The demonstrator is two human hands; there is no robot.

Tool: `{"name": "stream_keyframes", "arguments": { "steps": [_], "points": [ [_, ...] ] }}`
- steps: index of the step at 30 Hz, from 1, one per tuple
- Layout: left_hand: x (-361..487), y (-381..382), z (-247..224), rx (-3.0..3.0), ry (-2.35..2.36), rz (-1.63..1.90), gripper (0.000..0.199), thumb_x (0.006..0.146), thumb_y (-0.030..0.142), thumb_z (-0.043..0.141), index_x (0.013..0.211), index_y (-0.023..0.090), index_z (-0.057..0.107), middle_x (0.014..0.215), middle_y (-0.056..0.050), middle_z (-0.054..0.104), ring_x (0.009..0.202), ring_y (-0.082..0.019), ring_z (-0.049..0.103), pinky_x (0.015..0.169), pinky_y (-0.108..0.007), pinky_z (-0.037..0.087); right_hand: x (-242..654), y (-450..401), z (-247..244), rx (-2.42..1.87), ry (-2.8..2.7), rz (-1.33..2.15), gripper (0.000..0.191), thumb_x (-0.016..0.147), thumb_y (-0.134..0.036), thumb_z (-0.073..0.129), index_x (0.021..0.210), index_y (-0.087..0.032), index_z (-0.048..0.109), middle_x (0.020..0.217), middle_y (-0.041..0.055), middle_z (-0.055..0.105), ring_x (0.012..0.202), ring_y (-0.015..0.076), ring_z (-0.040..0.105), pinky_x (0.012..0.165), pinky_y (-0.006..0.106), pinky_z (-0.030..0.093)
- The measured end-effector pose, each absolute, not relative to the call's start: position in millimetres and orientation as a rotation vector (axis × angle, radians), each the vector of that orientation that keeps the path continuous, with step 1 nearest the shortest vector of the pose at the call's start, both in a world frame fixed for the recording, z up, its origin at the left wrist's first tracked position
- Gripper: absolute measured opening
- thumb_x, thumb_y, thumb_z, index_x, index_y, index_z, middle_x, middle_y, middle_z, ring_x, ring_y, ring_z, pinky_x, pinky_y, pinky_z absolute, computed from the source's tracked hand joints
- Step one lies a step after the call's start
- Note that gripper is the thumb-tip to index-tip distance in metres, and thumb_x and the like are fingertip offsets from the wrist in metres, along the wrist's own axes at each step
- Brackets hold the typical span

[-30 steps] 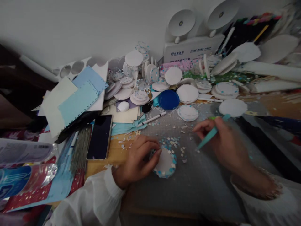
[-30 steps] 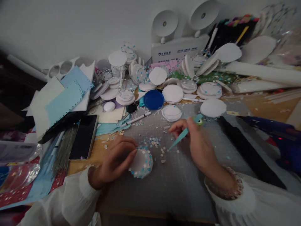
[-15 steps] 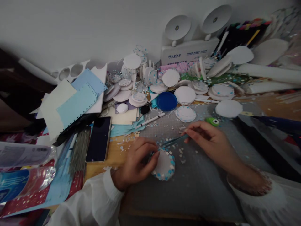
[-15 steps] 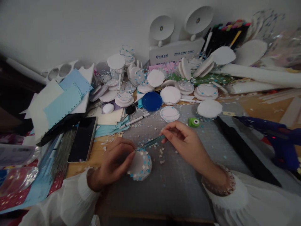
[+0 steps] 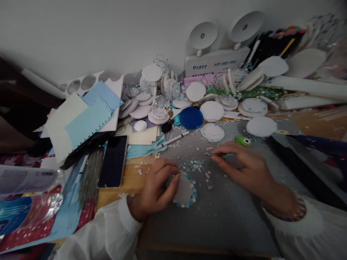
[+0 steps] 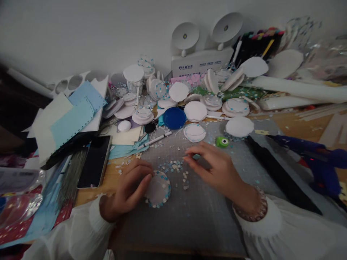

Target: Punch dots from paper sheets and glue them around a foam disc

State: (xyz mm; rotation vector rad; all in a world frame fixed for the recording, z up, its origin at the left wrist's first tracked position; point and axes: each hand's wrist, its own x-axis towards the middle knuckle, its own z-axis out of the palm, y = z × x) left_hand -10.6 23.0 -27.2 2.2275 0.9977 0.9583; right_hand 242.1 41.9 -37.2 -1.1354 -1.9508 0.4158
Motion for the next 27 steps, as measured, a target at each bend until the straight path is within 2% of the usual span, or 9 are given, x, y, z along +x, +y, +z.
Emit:
{"name": "stream_keyframes", "arguments": {
  "steps": [2, 6, 10, 13, 18, 23, 27],
  "points": [
    [-12, 22, -29, 2.181, 1.063, 0.94, 0.016, 0.092, 0.015, 0.042, 0.087, 0.017, 0.057, 0.08, -0.006, 0.06, 0.076, -0.017, 0.055, 0.07, -0.03, 0.045, 243, 45, -38, -1.124, -2.023, 0.413, 0.004, 0.087, -0.023, 0.059, 0.086, -0.024, 0.062, 0.079, 0.0027, 0.068, 0.074, 0.0186, 0.064, 0.069, 0.032, 0.048],
    [-13, 19, -34, 2.097, 1.134, 0.878, 0.015, 0.095, 0.019, 0.042, 0.089, 0.018, 0.056, 0.075, -0.002, 0.06, 0.07, -0.014, 0.055, 0.064, -0.027, 0.043, 244, 46, -42, -1.278, -2.136, 0.474, 0.013, 0.089, -0.026, 0.054, 0.079, -0.022, 0.06, 0.071, 0.0024, 0.065, 0.066, 0.0169, 0.06, 0.062, 0.03, 0.044],
    [-12, 17, -39, 1.954, 1.107, 0.871, 0.007, 0.092, 0.02, 0.049, 0.094, 0.019, 0.056, 0.072, 0.001, 0.057, 0.062, -0.011, 0.053, 0.057, -0.023, 0.042, 242, 45, -42, -1.384, -1.979, 0.667, 0.016, 0.09, -0.033, 0.053, 0.08, -0.021, 0.059, 0.068, 0.0006, 0.064, 0.06, 0.0153, 0.058, 0.054, 0.026, 0.042],
    [-8, 18, -43, 1.724, 1.09, 0.928, 0.006, 0.09, 0.022, 0.055, 0.095, 0.019, 0.054, 0.07, 0.002, 0.054, 0.058, -0.009, 0.051, 0.051, -0.019, 0.041, 240, 45, -38, -1.333, -1.825, 0.771, 0.017, 0.087, -0.035, 0.056, 0.076, -0.021, 0.057, 0.066, -0.0004, 0.061, 0.06, 0.0148, 0.057, 0.054, 0.025, 0.044],
    [-3, 19, -48, 1.56, 1.032, 0.945, 0.011, 0.089, 0.026, 0.058, 0.095, 0.019, 0.052, 0.068, 0.002, 0.054, 0.057, -0.009, 0.053, 0.049, -0.018, 0.042, 238, 41, -33, -1.219, -1.84, 0.919, 0.004, 0.085, -0.025, 0.056, 0.086, -0.022, 0.053, 0.073, 0.0003, 0.06, 0.064, 0.0146, 0.058, 0.055, 0.024, 0.044],
    [-4, 17, -53, 1.82, 1.164, 0.911, 0.011, 0.088, 0.023, 0.059, 0.098, 0.02, 0.054, 0.071, 0.002, 0.056, 0.059, -0.009, 0.053, 0.052, -0.019, 0.041, 233, 30, -37, -1.116, -2.003, 0.958, 0.014, 0.085, -0.016, 0.053, 0.091, -0.023, 0.043, 0.065, -0.005, 0.053, 0.053, 0.0112, 0.051, 0.05, 0.023, 0.038],
    [-6, 18, -48, 1.935, 1.297, 0.985, 0.009, 0.088, 0.026, 0.058, 0.094, 0.019, 0.055, 0.077, 0.0, 0.055, 0.065, -0.011, 0.051, 0.056, -0.023, 0.041, 224, 28, -43, -1.025, -2.121, 0.868, 0.012, 0.084, -0.013, 0.051, 0.087, -0.023, 0.046, 0.066, -0.0038, 0.055, 0.054, 0.011, 0.049, 0.053, 0.024, 0.037]
  ]
}}
